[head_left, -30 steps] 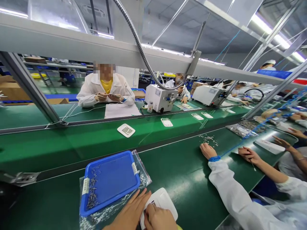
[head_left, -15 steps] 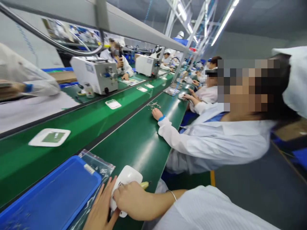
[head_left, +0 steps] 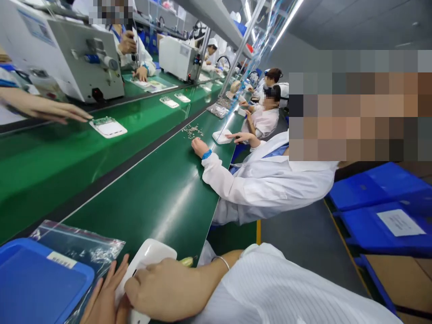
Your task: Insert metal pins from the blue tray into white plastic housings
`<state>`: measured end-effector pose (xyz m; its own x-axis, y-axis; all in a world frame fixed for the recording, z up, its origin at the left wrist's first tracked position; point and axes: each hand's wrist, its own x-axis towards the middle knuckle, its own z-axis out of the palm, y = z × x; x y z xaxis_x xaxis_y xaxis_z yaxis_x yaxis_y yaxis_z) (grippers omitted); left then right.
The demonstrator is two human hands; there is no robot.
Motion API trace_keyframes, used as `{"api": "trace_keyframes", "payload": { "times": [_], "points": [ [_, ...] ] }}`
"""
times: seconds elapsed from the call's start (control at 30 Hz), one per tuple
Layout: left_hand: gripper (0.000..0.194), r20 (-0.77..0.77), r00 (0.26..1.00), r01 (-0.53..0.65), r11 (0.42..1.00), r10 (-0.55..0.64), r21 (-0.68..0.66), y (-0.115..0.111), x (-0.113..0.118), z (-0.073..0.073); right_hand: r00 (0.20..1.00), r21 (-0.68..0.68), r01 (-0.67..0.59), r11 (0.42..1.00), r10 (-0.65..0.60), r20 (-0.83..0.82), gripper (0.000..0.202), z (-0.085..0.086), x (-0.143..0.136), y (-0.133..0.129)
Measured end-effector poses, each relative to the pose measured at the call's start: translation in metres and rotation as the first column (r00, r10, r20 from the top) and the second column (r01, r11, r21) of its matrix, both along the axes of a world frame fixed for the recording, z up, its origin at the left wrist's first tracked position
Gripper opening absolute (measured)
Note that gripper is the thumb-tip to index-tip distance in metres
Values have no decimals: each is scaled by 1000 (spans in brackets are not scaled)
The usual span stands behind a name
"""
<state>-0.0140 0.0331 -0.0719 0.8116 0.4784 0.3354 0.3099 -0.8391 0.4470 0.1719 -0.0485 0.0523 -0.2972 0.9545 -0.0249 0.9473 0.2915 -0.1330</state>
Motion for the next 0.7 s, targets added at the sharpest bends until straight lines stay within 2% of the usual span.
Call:
{"api": "trace_keyframes", "payload": {
  "times": [0.07, 0.13, 0.17, 0.2, 0.23, 0.3, 0.33, 0.37, 0.4, 0.43, 0.47, 0.6, 0.7],
  "points": [
    [63, -29, 999, 21, 996, -23, -92, -6, 1, 13, 999, -4, 5, 1000, -5, -52, 44, 18, 7, -2],
    [60, -50, 997, 48, 985, -57, -164, -13, 4, 31, 972, 48, 14, 999, -2, -235, 51, 38, 13, -4],
    [58, -58, 996, 52, 983, -63, -177, -16, 7, 41, 926, 69, 63, 996, -33, -377, 48, 48, 16, -4],
    [56, -72, 996, 32, 981, -46, -189, -19, 10, 49, 836, 101, 61, 993, 5, -549, 42, 55, 18, -2],
    [54, -93, 995, -2, 977, -18, -213, -19, 13, 57, 698, 165, 68, 984, 71, -713, 42, 61, 19, 0],
    [52, -138, 990, -58, 960, 21, -274, -18, 19, 68, 302, 251, 141, 958, 200, -932, 47, 65, 16, 9],
    [52, -157, 987, -80, 949, 33, -303, -17, 21, 72, 108, 254, 198, 947, 236, -966, 49, 64, 12, 13],
    [52, -162, 986, -90, 943, 39, -319, -16, 23, 74, -42, 227, 246, 942, 244, -969, 51, 61, 8, 18],
    [53, -160, 986, -93, 939, 41, -332, -15, 23, 76, -130, 180, 280, 943, 224, -966, 52, 57, 4, 22],
    [54, -161, 986, -91, 935, 37, -342, -14, 24, 77, -166, 122, 302, 946, 178, -970, 54, 51, 1, 27],
    [55, -161, 986, -86, 932, 31, -351, -13, 25, 77, -165, 62, 314, 948, 119, -979, 54, 44, -2, 30],
    [59, -178, 984, -69, 923, 1, -378, -13, 26, 76, -84, -123, 330, 936, -101, -991, 58, 13, -2, 42],
    [60, -184, 983, -68, 918, -5, -392, -11, 26, 75, -7, -196, 229, 953, -200, -980, 61, -2, -5, 48]
  ]
}}
